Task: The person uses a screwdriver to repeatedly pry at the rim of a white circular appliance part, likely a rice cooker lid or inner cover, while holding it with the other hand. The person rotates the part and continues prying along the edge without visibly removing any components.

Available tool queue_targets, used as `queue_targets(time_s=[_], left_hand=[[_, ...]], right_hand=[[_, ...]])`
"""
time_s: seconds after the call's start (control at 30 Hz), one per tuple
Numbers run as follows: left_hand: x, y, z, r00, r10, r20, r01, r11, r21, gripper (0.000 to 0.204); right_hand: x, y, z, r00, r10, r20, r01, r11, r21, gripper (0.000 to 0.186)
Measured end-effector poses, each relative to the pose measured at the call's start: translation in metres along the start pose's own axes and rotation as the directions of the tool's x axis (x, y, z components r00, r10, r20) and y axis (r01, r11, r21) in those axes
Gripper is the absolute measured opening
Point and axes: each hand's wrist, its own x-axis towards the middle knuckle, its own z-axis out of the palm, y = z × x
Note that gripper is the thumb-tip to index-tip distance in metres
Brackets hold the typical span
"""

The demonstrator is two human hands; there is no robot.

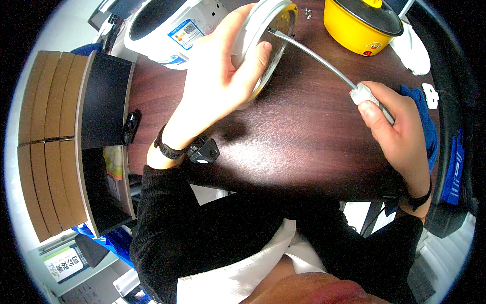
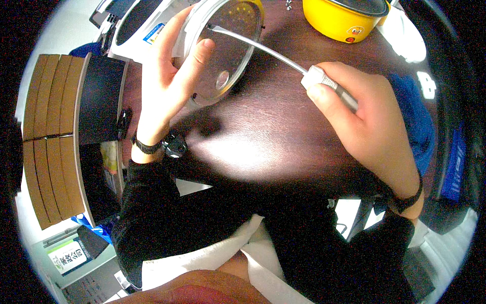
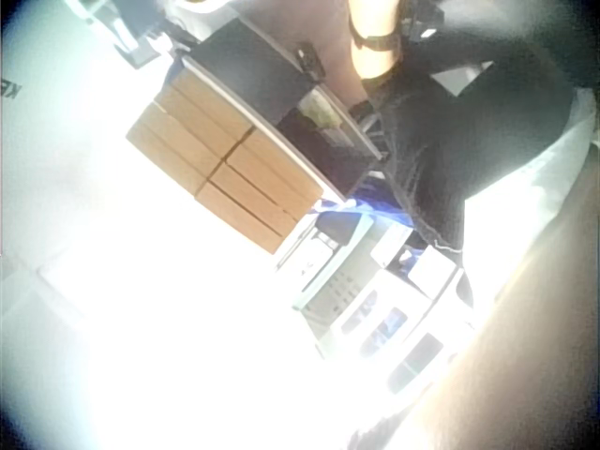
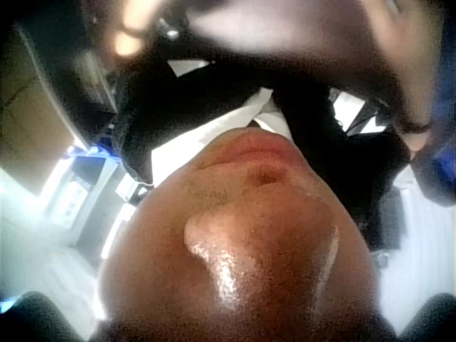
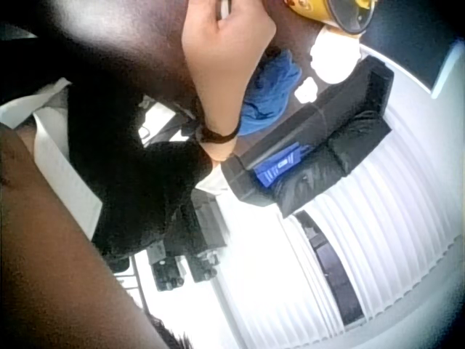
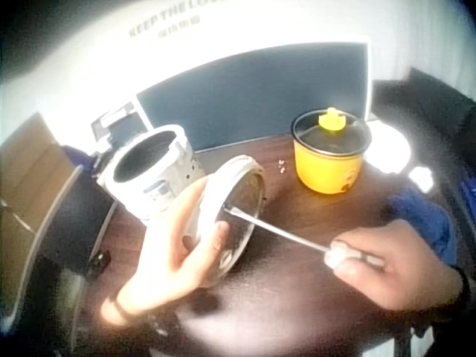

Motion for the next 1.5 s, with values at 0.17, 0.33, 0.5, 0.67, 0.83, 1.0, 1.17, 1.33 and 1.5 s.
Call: queue_targets(time_s=[0.17, 0.33, 0.5, 0.67, 0.83, 1.0, 1.17, 1.33, 1.5], left_hand=[[0.005, 0.013, -0.002, 0.999, -0.051, 0.009, 0.051, 0.999, -0.003, 0.047], [0.002, -0.001, 0.0, 0.999, 0.03, -0.012, -0.03, 1.0, -0.004, 0.047], [0.004, 0.012, -0.006, 0.997, -0.068, 0.042, 0.062, 0.991, 0.122, 0.048], [0.002, 0.006, -0.004, 1.0, -0.022, 0.011, 0.021, 0.997, 0.074, 0.048], [0.001, 0.008, -0.006, 0.999, -0.035, 0.035, 0.032, 0.996, 0.088, 0.049], [0.002, 0.009, -0.008, 0.994, -0.099, 0.043, 0.095, 0.991, 0.094, 0.049], [0.01, 0.021, -0.023, 0.982, -0.125, 0.143, 0.109, 0.987, 0.115, 0.049], [0.008, 0.018, -0.019, 0.956, -0.284, 0.071, 0.292, 0.939, -0.183, 0.05], [0.012, 0.027, -0.019, 0.966, -0.25, 0.058, 0.255, 0.963, -0.092, 0.049]], right_hand=[[0.003, 0.005, -0.003, 0.989, 0.097, 0.109, -0.115, 0.978, 0.172, 0.022], [0.004, 0.001, -0.004, 0.917, 0.27, 0.293, -0.364, 0.868, 0.338, 0.03], [0.007, 0.003, -0.006, 0.875, 0.313, 0.37, -0.462, 0.769, 0.441, 0.033], [0.01, 0.005, -0.008, 0.837, 0.323, 0.442, -0.534, 0.654, 0.535, 0.035], [0.014, 0.013, -0.01, 0.801, 0.265, 0.538, -0.588, 0.521, 0.618, 0.037], [0.017, 0.024, -0.012, 0.765, 0.184, 0.617, -0.633, 0.385, 0.671, 0.038], [0.022, 0.023, -0.011, 0.792, 0.192, 0.579, -0.59, 0.486, 0.645, 0.035], [0.012, 0.012, -0.009, 0.864, 0.204, 0.461, -0.475, 0.635, 0.61, 0.02], [0.004, 0.007, -0.004, 0.966, 0.209, 0.152, -0.25, 0.902, 0.351, 0.027]])
